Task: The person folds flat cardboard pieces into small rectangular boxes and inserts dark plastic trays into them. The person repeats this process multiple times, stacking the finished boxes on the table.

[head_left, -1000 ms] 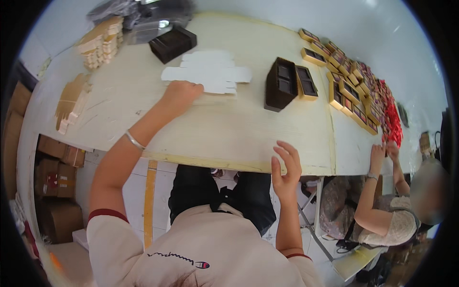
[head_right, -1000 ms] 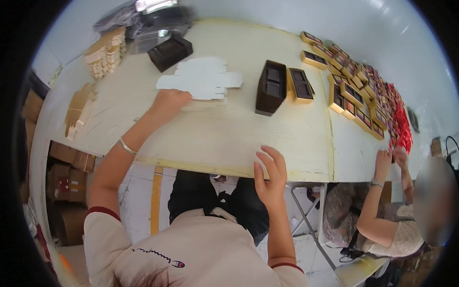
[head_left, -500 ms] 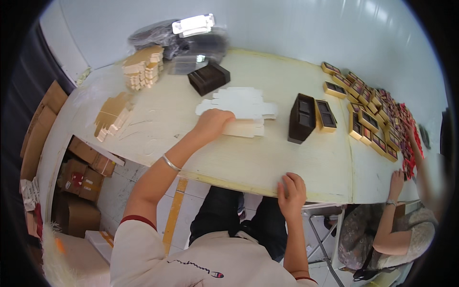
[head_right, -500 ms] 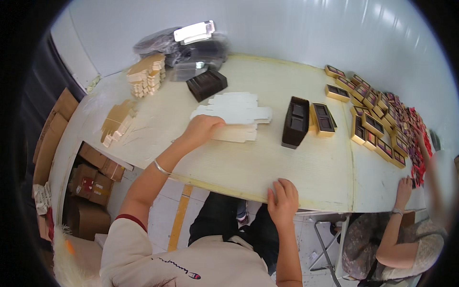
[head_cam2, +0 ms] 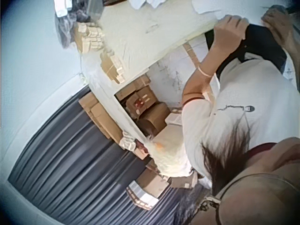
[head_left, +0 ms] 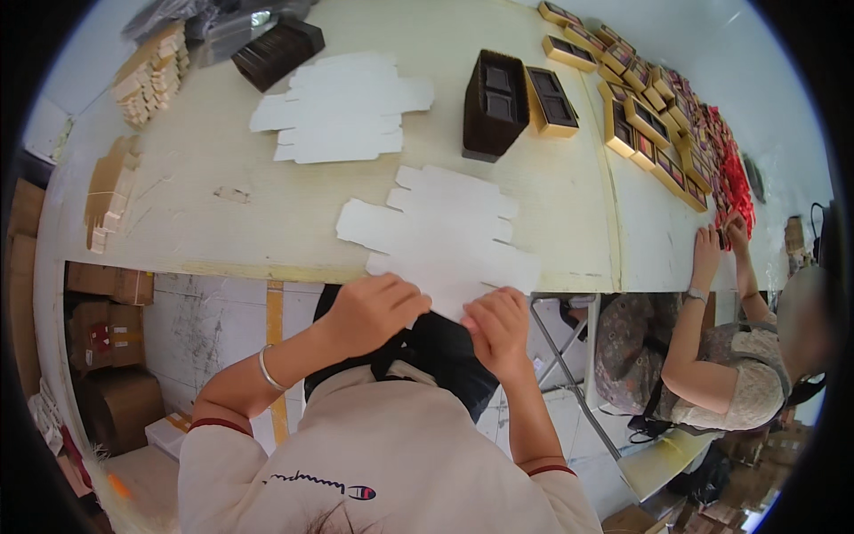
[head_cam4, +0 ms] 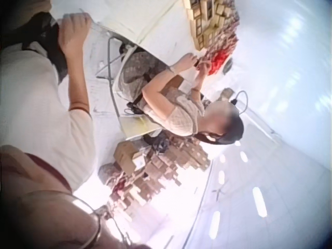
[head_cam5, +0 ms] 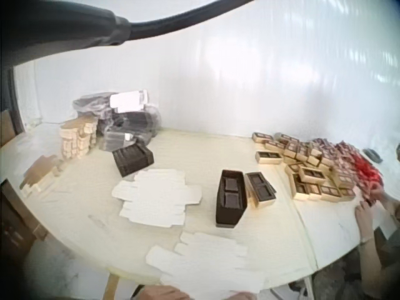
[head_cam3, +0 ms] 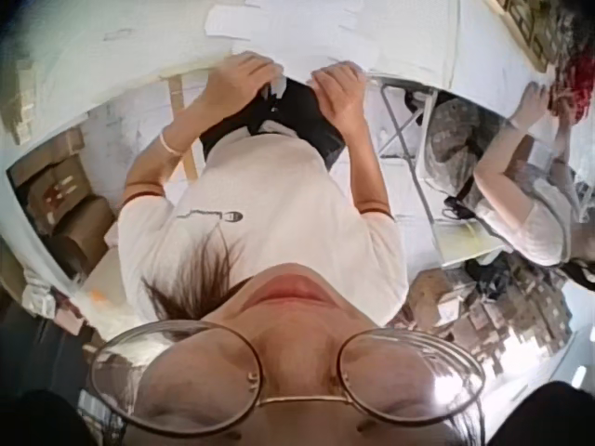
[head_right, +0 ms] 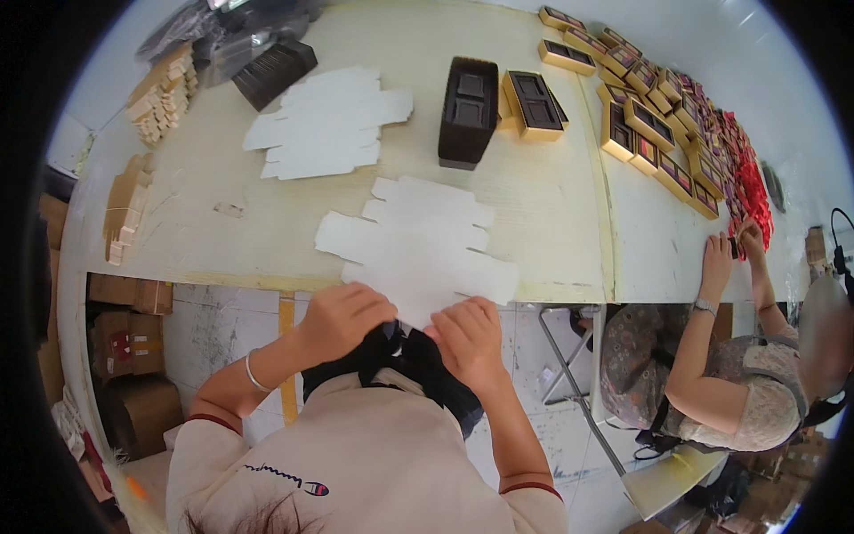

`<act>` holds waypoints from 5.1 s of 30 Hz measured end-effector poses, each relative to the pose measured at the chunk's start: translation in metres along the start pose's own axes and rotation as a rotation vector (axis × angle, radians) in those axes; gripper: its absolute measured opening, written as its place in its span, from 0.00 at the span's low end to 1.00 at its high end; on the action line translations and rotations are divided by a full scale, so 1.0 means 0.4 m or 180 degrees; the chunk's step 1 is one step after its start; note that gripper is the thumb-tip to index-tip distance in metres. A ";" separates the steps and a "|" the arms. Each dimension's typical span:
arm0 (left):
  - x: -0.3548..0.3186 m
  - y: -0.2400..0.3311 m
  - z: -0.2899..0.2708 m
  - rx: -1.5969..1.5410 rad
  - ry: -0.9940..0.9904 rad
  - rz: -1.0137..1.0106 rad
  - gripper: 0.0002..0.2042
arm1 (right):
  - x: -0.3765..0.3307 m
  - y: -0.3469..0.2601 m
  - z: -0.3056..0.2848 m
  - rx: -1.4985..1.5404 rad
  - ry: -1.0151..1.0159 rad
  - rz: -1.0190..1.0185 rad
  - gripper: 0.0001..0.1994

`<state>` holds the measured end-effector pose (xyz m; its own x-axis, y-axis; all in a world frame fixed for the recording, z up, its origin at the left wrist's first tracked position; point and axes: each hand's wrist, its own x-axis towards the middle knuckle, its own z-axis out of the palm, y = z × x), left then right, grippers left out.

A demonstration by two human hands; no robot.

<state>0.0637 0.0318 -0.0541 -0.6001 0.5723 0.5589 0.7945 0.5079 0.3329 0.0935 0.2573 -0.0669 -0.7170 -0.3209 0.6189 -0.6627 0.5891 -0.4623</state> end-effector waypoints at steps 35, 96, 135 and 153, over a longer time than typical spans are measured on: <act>0.034 -0.021 -0.056 -0.0621 -0.0843 -0.2089 0.15 | 0.102 -0.076 0.039 0.2390 -0.1080 0.1857 0.22; 0.098 -0.191 -0.051 -0.1520 -0.1506 0.0255 0.17 | 0.145 0.054 0.047 0.0937 -0.1052 0.0696 0.12; 0.053 -0.026 0.026 -0.1087 -0.0104 -0.1108 0.08 | 0.086 0.008 0.080 -0.0657 -0.0335 -0.0105 0.15; 0.156 -0.112 -0.106 0.0038 -0.1209 0.0299 0.13 | 0.144 0.083 -0.039 -0.1236 -0.1142 0.0015 0.10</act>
<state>-0.0054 0.0176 -0.0019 -0.5184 0.8131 0.2648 0.8478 0.4482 0.2836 0.0336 0.2700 -0.0365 -0.7938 -0.5112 0.3294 -0.5792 0.8007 -0.1533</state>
